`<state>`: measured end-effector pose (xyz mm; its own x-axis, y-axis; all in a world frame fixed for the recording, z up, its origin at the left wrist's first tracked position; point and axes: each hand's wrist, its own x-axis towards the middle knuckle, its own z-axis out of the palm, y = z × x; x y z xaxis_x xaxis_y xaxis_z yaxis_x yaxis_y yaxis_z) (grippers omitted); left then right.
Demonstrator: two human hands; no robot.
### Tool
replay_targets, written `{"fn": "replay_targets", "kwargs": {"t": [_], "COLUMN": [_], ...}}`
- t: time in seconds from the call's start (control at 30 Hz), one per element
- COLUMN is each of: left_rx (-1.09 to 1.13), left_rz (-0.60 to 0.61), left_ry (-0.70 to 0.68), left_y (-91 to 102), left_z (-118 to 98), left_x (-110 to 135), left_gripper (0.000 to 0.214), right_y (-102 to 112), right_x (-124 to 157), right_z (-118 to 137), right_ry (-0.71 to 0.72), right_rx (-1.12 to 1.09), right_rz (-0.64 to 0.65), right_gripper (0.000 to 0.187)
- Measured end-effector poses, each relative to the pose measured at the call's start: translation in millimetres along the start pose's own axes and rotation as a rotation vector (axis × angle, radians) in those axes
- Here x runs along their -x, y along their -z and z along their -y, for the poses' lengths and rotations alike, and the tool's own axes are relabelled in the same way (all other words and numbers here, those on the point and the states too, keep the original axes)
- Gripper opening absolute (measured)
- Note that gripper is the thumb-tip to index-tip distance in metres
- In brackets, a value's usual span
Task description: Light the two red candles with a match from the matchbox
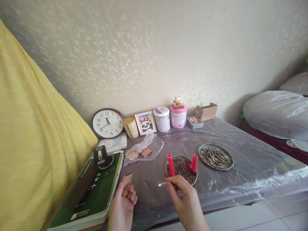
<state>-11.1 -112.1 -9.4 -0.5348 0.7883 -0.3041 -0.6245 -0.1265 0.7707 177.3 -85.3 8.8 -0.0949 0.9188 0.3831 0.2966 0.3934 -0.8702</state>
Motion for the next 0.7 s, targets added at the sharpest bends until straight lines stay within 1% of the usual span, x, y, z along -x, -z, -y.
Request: {"fn": "replay_targets", "kwargs": {"t": [0.23,0.53,0.7], "left_rx": [0.006,-0.007,0.004], "left_rz": [0.003,0.020,0.013], "left_ry": [-0.001,-0.001,0.002], "left_y": [0.3,2.0,3.8], "left_z": [0.0,0.6,1.4], "left_x": [0.3,-0.1,-1.2], "left_gripper": [0.033,0.039,0.037], "right_y": [0.2,-0.4,-0.3], "right_x": [0.2,0.3,1.7], "right_z": [1.0,0.2,0.1], "right_ry": [-0.003,0.006,0.010], "right_rx": [-0.011,-0.027,-0.030], "right_rz": [0.003,0.002,0.001], "right_gripper": [0.018,0.017,0.017]}}
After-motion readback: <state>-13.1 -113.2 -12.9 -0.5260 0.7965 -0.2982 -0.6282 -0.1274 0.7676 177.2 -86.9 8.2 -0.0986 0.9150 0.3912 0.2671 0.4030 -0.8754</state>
